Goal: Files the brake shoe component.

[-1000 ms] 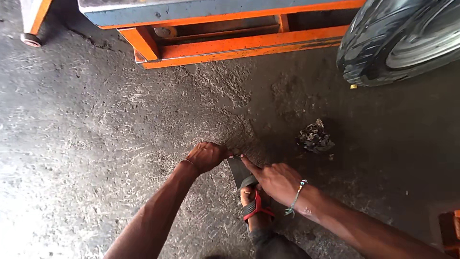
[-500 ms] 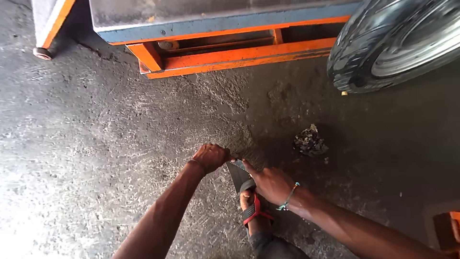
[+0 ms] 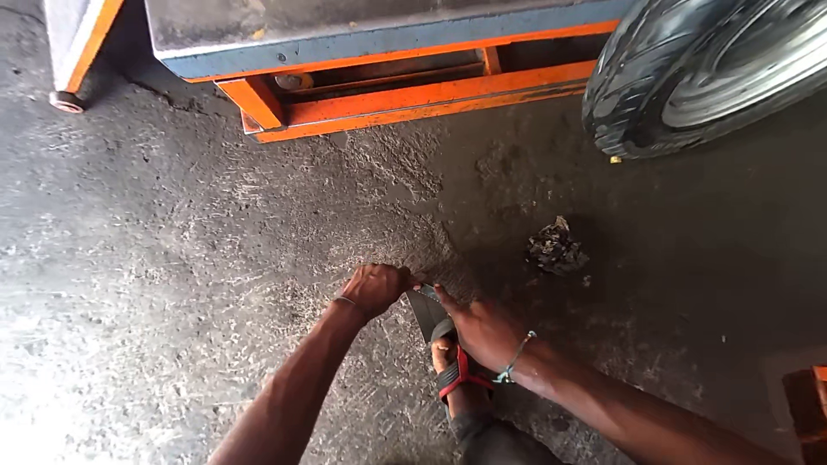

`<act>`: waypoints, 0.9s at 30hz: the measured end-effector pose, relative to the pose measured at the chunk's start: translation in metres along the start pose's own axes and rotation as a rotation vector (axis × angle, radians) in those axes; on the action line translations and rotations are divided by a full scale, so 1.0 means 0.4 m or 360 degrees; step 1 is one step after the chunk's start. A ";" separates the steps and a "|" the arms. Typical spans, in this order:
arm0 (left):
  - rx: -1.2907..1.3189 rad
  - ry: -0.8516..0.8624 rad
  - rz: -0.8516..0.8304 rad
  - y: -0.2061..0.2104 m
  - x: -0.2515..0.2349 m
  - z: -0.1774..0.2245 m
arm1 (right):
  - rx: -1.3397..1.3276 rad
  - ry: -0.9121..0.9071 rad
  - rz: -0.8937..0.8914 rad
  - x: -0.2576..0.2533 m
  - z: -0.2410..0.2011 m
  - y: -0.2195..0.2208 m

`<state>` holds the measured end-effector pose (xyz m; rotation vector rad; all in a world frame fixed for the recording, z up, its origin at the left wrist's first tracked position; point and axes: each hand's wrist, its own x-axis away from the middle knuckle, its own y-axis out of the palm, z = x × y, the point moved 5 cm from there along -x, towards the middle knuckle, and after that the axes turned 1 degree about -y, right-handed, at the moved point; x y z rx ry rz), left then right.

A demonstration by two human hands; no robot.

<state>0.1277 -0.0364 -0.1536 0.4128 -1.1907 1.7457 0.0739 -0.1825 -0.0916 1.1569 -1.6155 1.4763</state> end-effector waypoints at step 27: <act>-0.0038 -0.0203 -0.0040 -0.016 -0.031 -0.010 | -0.0091 0.0056 0.0094 -0.029 -0.032 -0.044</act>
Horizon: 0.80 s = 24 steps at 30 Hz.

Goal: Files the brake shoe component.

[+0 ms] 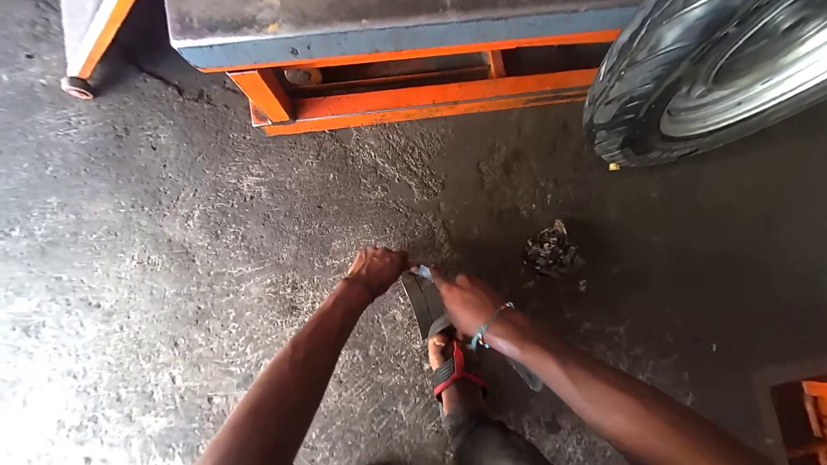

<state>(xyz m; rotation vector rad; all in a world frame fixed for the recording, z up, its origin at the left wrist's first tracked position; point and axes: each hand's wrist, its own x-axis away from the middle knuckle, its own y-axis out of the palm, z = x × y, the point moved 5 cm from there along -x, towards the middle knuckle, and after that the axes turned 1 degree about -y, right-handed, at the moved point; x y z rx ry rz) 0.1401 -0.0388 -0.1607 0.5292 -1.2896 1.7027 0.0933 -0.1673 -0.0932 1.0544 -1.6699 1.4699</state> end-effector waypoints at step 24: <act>0.0116 -0.0038 0.0037 -0.006 0.001 -0.025 | -0.0042 0.0013 -0.0090 -0.012 -0.029 -0.003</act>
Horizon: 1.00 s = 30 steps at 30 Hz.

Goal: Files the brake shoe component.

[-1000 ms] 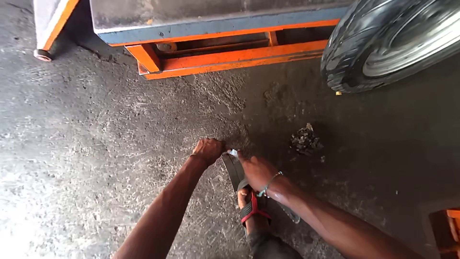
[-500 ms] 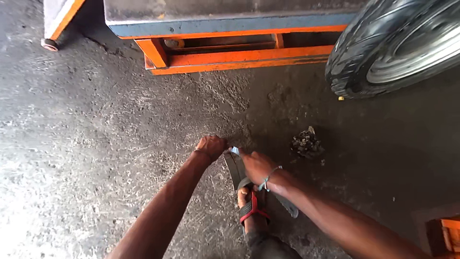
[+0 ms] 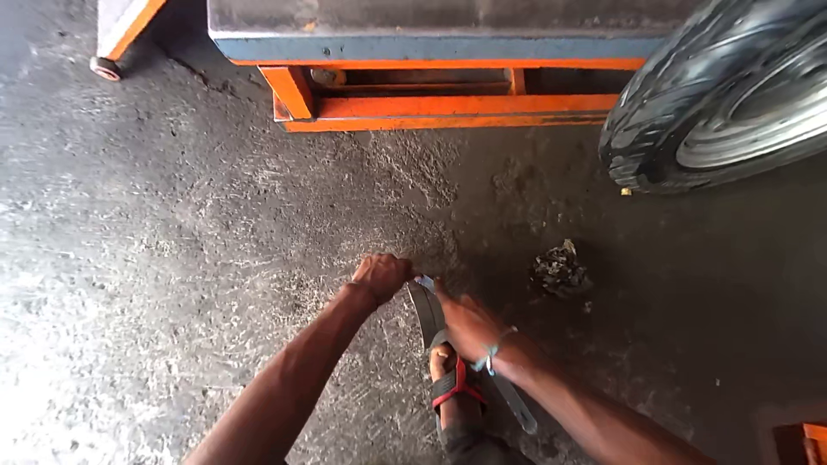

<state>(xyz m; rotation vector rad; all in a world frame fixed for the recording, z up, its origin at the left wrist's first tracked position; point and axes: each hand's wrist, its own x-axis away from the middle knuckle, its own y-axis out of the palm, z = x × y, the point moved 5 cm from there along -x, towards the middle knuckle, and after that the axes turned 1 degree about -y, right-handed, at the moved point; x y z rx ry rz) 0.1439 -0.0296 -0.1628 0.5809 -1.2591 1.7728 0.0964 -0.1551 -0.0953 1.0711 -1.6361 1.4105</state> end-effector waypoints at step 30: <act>-0.0076 0.0113 -0.0002 -0.006 0.008 0.001 | 0.0008 0.0016 -0.0015 0.005 0.019 0.009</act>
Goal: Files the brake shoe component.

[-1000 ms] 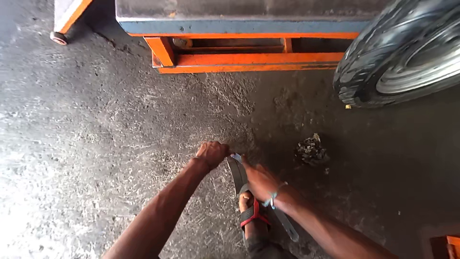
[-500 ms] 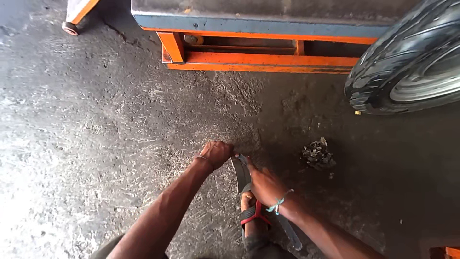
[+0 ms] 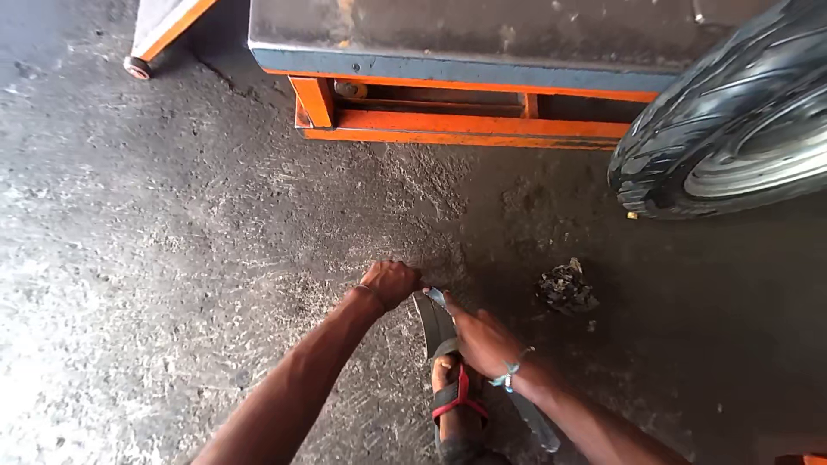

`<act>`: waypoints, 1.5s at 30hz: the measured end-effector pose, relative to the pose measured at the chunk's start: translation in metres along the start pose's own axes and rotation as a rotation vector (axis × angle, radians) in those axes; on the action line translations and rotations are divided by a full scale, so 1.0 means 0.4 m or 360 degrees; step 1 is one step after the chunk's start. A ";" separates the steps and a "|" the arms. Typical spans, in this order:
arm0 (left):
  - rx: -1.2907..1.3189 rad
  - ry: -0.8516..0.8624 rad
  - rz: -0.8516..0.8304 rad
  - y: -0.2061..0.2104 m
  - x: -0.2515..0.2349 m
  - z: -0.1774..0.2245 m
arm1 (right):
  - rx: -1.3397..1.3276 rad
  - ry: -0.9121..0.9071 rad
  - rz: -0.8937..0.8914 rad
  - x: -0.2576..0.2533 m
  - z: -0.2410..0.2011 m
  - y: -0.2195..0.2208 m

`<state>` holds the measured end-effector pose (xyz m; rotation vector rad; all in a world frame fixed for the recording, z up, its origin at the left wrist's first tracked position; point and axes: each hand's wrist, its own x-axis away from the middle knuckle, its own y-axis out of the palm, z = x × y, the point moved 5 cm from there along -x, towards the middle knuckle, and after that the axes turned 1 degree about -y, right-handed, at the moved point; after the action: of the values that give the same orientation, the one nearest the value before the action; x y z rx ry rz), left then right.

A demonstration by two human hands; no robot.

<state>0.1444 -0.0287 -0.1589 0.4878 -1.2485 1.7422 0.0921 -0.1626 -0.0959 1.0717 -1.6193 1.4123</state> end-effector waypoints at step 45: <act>-0.0154 -0.0018 -0.0032 0.019 0.007 0.078 | 0.0131 -0.0231 0.0053 0.018 0.114 0.016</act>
<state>0.1309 -0.0560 -0.1481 0.4525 -1.3248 1.6555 0.0833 -0.2083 -0.0979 1.2248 -1.7008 1.4625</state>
